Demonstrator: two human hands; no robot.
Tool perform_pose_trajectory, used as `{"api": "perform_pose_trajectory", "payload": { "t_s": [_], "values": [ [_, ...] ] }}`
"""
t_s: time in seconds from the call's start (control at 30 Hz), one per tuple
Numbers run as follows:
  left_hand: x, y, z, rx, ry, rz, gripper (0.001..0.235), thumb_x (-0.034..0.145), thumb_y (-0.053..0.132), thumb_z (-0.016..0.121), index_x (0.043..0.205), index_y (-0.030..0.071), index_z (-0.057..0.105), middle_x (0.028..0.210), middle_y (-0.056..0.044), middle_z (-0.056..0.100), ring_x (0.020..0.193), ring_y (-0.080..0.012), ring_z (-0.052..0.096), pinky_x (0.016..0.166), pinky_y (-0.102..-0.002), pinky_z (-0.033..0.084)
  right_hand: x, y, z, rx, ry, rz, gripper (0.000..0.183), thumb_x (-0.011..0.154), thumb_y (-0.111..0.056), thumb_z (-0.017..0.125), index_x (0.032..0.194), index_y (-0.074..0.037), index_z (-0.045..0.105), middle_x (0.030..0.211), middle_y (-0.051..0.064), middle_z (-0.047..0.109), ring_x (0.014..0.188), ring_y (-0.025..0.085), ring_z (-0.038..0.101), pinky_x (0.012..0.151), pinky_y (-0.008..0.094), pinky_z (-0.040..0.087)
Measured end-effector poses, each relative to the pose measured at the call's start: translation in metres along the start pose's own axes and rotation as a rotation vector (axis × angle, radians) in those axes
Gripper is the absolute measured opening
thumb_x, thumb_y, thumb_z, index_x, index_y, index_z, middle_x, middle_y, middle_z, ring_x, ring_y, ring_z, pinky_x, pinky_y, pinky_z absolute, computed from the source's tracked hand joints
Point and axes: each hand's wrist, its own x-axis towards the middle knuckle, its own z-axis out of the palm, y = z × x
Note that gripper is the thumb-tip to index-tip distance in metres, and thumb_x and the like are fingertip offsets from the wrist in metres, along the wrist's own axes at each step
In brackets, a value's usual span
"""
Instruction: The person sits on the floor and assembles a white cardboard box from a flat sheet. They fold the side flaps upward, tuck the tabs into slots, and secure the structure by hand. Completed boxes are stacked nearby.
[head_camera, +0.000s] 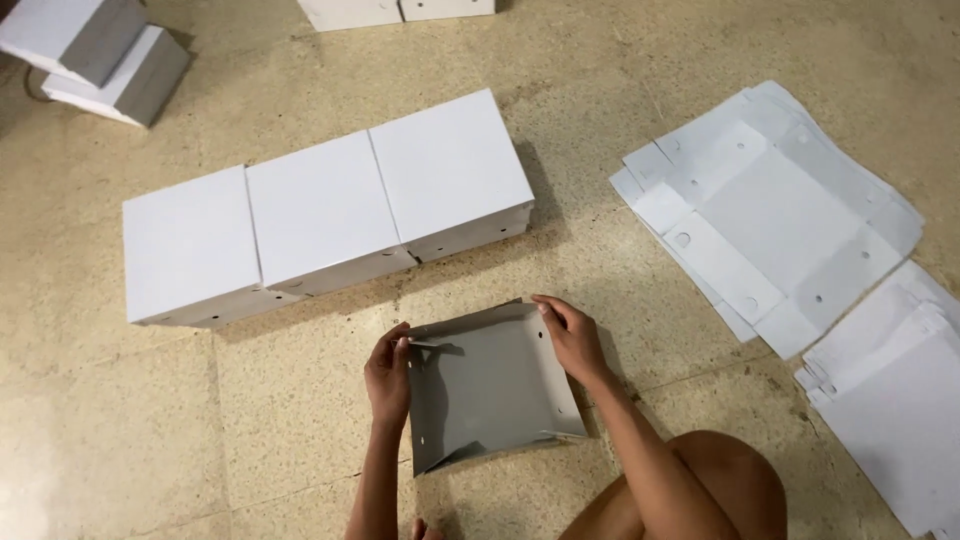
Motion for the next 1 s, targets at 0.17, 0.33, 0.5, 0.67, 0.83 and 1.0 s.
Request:
{"api": "perform_pose_trajectory", "payload": {
  "t_s": [0.17,0.33,0.5,0.67,0.83,1.0],
  "values": [
    [-0.001,-0.013,-0.009,0.025,0.089,0.023,0.023,0.099,0.016,0.064,0.119,0.006,0.071,0.115,-0.016,0.073,0.114,-0.0278,0.067,0.102,-0.045,0.051,0.021,0.049,0.006,0.027,0.034,0.035,0.035,0.106,-0.030,0.052,0.127,-0.008,0.068,0.104,0.019,0.072,0.095,0.024,0.065,0.079,0.044,0.054],
    [0.004,-0.022,-0.002,-0.039,0.062,0.062,0.028,0.099,0.018,0.065,0.122,0.003,0.068,0.114,-0.019,0.071,0.113,-0.0298,0.065,0.099,-0.047,0.052,0.022,0.037,0.009,0.074,0.030,0.034,0.034,0.103,-0.029,0.056,0.127,-0.007,0.066,0.105,0.021,0.070,0.098,0.026,0.061,0.082,0.046,0.051],
    [0.000,-0.018,0.006,-0.004,-0.011,0.077,0.024,0.105,0.025,0.055,0.118,0.010,0.069,0.113,-0.011,0.069,0.117,-0.0317,0.063,0.105,-0.051,0.050,0.027,0.060,0.017,0.159,0.150,-0.003,0.020,0.098,-0.027,0.065,0.111,-0.012,0.072,0.085,-0.004,0.058,0.088,0.010,0.052,0.080,0.029,0.045],
    [-0.004,-0.014,-0.001,0.061,-0.041,0.141,0.032,0.106,0.015,0.040,0.125,0.012,0.066,0.131,-0.014,0.054,0.127,-0.0375,0.051,0.111,-0.058,0.042,0.025,0.063,0.013,0.077,0.192,0.030,0.027,0.101,-0.033,0.066,0.112,-0.010,0.072,0.078,-0.002,0.056,0.080,0.010,0.050,0.073,0.034,0.044],
    [-0.009,0.000,-0.004,0.083,-0.122,0.158,0.040,0.103,0.022,0.037,0.132,0.013,0.062,0.155,-0.016,0.035,0.146,-0.0453,0.027,0.119,-0.062,0.030,0.034,0.081,0.008,-0.037,0.272,0.087,0.021,0.094,-0.035,0.074,0.084,-0.016,0.071,0.059,-0.006,0.052,0.060,0.008,0.051,0.057,0.028,0.040],
    [-0.007,0.001,0.002,0.021,-0.182,-0.025,0.058,0.104,0.029,0.044,0.159,0.017,0.029,0.158,-0.027,0.024,0.147,-0.0528,0.022,0.124,-0.062,0.019,0.022,0.058,0.015,0.099,0.188,-0.016,0.022,0.095,-0.029,0.076,0.106,-0.010,0.071,0.106,0.009,0.073,0.107,0.016,0.065,0.092,0.037,0.050]
  ]
}}
